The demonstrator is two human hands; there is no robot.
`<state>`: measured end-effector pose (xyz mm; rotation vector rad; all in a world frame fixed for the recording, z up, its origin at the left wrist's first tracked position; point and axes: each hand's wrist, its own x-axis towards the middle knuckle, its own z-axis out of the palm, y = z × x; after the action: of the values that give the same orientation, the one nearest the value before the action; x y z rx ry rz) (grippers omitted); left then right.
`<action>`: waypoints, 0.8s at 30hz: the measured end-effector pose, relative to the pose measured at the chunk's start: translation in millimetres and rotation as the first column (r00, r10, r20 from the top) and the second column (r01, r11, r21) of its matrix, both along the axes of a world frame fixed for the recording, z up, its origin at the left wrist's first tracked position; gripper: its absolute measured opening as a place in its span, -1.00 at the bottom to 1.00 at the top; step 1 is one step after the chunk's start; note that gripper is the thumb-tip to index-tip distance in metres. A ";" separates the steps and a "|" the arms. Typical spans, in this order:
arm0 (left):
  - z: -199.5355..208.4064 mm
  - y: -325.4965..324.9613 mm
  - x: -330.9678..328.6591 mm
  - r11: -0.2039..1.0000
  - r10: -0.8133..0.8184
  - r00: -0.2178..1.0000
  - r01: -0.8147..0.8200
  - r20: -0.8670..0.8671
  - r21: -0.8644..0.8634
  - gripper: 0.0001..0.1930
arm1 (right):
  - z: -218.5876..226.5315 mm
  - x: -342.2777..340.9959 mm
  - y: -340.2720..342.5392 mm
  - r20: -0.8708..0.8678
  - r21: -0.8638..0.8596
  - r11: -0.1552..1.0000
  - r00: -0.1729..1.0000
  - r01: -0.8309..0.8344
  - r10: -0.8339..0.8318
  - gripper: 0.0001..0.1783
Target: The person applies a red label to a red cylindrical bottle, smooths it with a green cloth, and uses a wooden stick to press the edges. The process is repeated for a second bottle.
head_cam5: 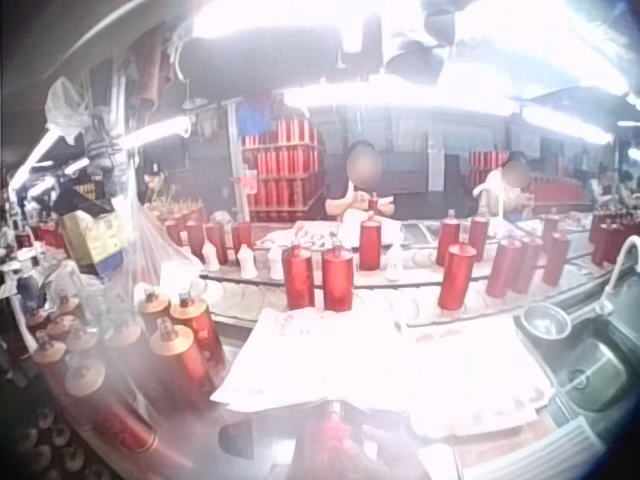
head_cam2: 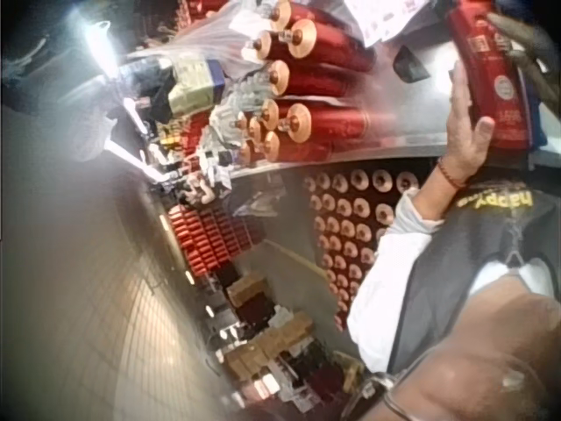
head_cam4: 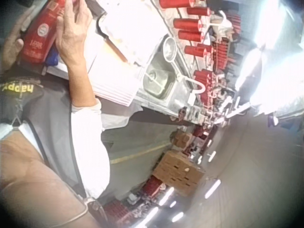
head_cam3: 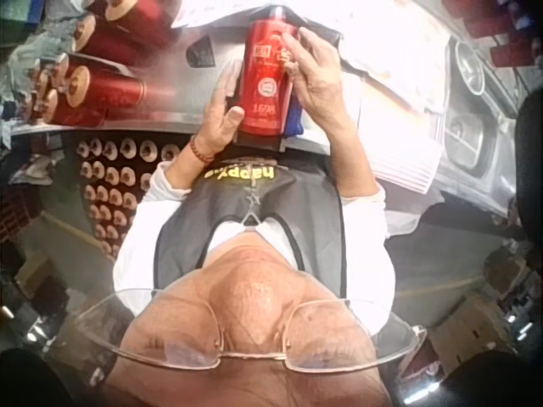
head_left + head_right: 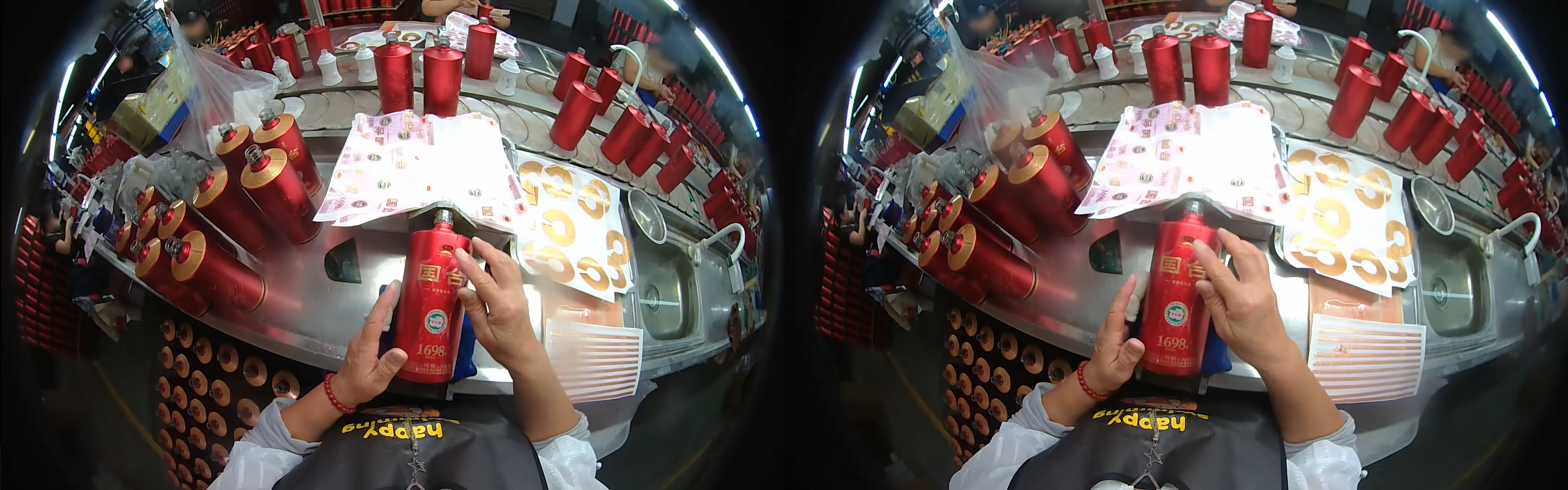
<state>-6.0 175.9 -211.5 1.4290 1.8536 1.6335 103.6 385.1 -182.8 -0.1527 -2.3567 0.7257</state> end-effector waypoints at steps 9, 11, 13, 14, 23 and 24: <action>29.9 50.4 -33.8 0.998 0.017 0.951 -0.034 -0.308 -0.052 -0.41 | -4.0 -8.7 1.0 0.050 -0.047 0.999 0.999 0.007 -0.005 -0.46; 29.4 46.5 -29.6 0.999 0.020 0.970 -0.031 -0.243 -0.043 -0.40 | -5.3 -6.6 1.6 0.044 -0.083 0.996 0.999 0.015 -0.011 -0.45; 27.1 42.9 -28.2 0.999 0.003 0.981 -0.013 -0.195 -0.049 -0.36 | -9.3 -6.5 1.3 0.036 -0.092 0.996 0.999 0.001 0.002 -0.44; 23.2 44.0 -29.8 1.000 0.002 0.991 -0.004 -0.132 -0.020 -0.36 | -10.9 -6.7 1.2 0.031 -0.097 0.995 0.999 -0.006 0.009 -0.44; 17.0 48.2 -36.1 0.999 0.011 0.992 -0.017 -0.122 -0.048 -0.39 | -7.3 -11.0 -0.8 0.041 0.003 1.000 0.999 0.017 -0.018 -0.45; 12.9 48.3 -37.1 1.000 -0.004 0.999 0.003 -0.054 -0.019 -0.39 | -6.5 -10.9 -1.2 0.041 -0.023 1.000 0.999 0.017 -0.016 -0.45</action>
<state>-43.1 224.2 -198.6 1.4821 1.8895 1.5867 92.7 383.9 -189.3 -0.1987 -2.3836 0.7485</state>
